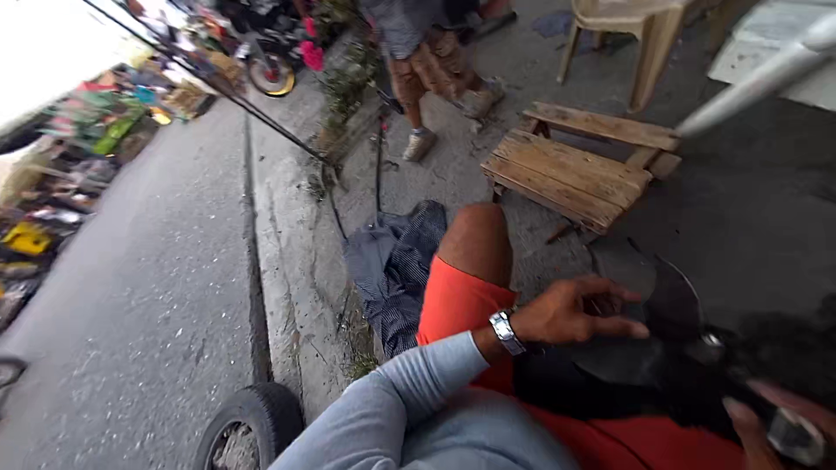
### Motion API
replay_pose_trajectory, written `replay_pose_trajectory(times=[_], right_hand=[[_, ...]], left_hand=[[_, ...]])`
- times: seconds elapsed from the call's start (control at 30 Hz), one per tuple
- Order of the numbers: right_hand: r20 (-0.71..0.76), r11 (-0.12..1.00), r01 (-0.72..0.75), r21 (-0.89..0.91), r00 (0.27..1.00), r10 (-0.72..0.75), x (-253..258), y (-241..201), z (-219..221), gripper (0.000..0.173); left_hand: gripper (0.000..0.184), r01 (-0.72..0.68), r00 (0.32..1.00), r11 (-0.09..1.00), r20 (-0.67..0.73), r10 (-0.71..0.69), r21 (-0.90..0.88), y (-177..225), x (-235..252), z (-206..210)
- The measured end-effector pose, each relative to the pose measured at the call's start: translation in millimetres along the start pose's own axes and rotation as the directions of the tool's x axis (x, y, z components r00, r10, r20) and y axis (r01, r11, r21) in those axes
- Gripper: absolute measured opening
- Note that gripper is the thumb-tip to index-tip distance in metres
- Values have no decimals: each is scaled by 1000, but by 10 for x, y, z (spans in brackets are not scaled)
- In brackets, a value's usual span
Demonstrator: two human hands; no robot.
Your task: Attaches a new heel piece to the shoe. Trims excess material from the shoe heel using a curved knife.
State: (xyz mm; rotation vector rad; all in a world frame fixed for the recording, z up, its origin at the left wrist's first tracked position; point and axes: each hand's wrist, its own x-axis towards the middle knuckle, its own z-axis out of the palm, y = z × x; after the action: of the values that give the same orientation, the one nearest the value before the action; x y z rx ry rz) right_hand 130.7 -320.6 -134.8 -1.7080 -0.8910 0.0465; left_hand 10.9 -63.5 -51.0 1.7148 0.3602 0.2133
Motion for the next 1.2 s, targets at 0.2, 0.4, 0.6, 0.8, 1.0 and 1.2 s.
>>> replay_pose_trajectory(times=[0.2, 0.4, 0.6, 0.8, 1.0, 1.2], right_hand=[[-130, 989, 8, -147, 991, -27, 80, -13, 123, 33], [-185, 998, 66, 21, 981, -61, 190, -50, 305, 26], [-175, 998, 51, 34, 984, -44, 194, -62, 382, 23], [-164, 997, 64, 52, 985, -55, 190, -30, 384, 27], [-147, 998, 51, 32, 988, -46, 188, -11, 367, 28], [-153, 999, 52, 15, 987, -49, 193, 18, 363, 27]], left_hand=[[46, -158, 981, 985, 123, 149, 67, 177, -34, 34], [48, -271, 961, 962, 69, 269, 30, 96, -98, 359], [48, -322, 941, 945, 129, 313, 61, 89, -122, 578], [50, -308, 945, 945, 152, 290, 109, 31, -102, 626], [51, -290, 948, 950, 168, 269, 118, 0, -80, 646], [50, -288, 948, 951, 176, 266, 111, -20, -63, 678]])
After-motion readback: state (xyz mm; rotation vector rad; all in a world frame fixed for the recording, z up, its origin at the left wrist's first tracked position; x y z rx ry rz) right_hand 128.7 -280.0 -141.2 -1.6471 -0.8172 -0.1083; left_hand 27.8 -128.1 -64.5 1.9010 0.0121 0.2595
